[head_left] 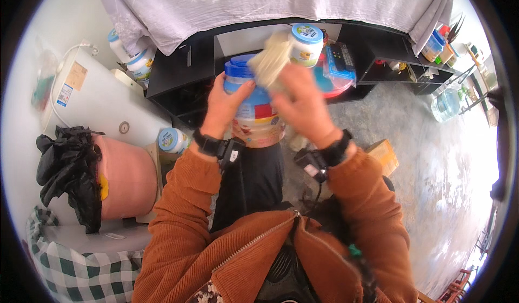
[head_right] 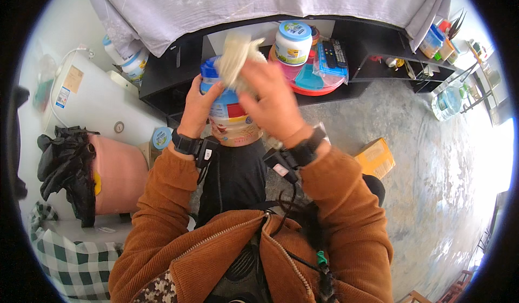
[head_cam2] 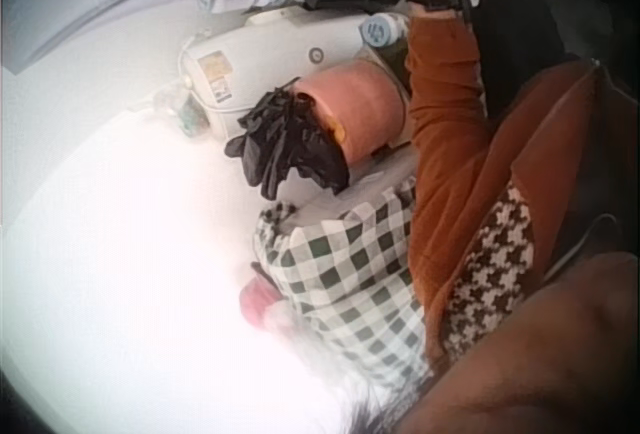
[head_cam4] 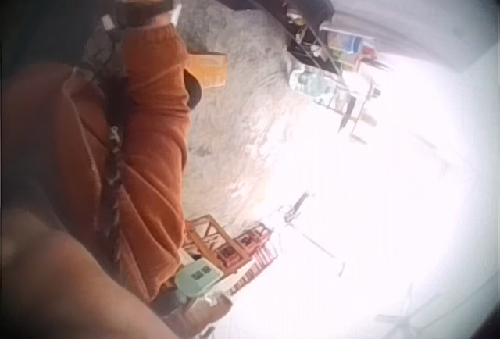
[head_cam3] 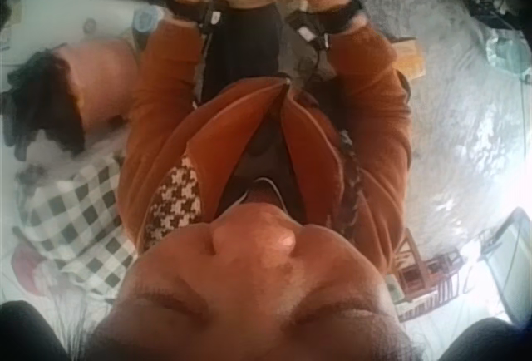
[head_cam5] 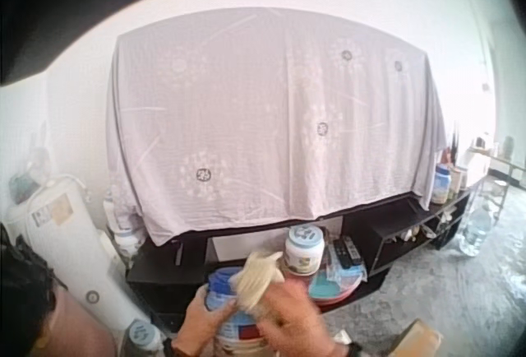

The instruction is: The person wipes several plastic containers and a yellow box with a cloth, then wipes the shelf surface. The person handles the items one at a time, moving them aside to clean the shelf and returning them afterward.

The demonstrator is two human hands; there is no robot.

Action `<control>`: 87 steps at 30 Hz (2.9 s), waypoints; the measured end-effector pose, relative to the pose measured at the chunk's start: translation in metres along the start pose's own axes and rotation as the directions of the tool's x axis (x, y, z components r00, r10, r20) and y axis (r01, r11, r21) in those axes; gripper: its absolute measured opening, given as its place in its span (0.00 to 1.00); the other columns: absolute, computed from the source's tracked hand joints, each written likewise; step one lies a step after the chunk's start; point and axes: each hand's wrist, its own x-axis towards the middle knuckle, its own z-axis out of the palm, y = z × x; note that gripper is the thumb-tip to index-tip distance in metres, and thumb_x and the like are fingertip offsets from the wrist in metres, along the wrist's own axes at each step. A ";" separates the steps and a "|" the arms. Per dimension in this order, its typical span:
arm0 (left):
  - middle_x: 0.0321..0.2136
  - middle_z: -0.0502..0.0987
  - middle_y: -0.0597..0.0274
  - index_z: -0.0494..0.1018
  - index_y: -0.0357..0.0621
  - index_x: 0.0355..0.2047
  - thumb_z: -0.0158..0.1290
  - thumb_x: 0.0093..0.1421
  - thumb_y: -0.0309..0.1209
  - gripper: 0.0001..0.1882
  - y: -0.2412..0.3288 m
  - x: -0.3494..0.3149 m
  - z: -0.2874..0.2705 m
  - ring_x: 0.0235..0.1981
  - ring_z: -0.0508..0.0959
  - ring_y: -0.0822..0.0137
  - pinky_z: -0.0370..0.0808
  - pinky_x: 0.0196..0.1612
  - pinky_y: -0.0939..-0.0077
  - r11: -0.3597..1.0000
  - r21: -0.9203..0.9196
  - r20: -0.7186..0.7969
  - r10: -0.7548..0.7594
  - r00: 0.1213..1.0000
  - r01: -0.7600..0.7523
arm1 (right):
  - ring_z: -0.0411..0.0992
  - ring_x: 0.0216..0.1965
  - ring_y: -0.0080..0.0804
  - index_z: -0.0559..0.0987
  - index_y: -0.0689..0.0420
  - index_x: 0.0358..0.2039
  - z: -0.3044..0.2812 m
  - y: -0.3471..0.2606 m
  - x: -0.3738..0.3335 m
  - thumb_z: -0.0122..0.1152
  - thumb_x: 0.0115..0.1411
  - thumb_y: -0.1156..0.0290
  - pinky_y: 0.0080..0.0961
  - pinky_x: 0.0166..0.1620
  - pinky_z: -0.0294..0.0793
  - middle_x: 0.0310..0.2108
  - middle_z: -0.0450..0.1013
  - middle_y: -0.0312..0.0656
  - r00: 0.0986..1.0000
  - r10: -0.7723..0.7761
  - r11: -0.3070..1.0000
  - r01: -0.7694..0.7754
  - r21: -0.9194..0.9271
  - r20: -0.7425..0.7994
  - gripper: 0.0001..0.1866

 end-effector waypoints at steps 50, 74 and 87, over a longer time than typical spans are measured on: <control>0.50 0.75 0.49 0.64 0.30 0.59 0.69 0.52 0.44 0.43 -0.012 0.026 0.068 0.49 0.77 0.63 0.74 0.54 0.69 0.995 -0.013 0.183 -0.091 0.979 0.095 | 0.76 0.45 0.31 0.82 0.63 0.45 0.007 0.014 -0.106 0.60 0.65 0.51 0.29 0.50 0.73 0.42 0.79 0.43 0.513 0.325 0.542 -0.790 0.288 0.795 0.25; 0.53 0.74 0.47 0.60 0.30 0.63 0.69 0.51 0.47 0.48 0.002 0.001 0.073 0.54 0.75 0.62 0.71 0.59 0.67 0.969 0.177 0.247 0.126 0.961 -0.173 | 0.73 0.42 0.31 0.79 0.71 0.46 0.044 -0.032 -0.114 0.67 0.57 0.48 0.26 0.48 0.72 0.41 0.77 0.45 0.558 0.506 0.110 -0.798 0.593 0.657 0.33; 0.52 0.76 0.49 0.62 0.32 0.62 0.69 0.53 0.42 0.44 -0.003 0.007 0.066 0.51 0.77 0.63 0.73 0.56 0.69 0.994 0.107 0.144 0.009 0.990 -0.025 | 0.72 0.49 0.30 0.82 0.64 0.44 0.021 -0.022 -0.115 0.59 0.64 0.40 0.26 0.57 0.69 0.43 0.78 0.45 0.407 0.301 0.107 -0.913 0.394 0.862 0.33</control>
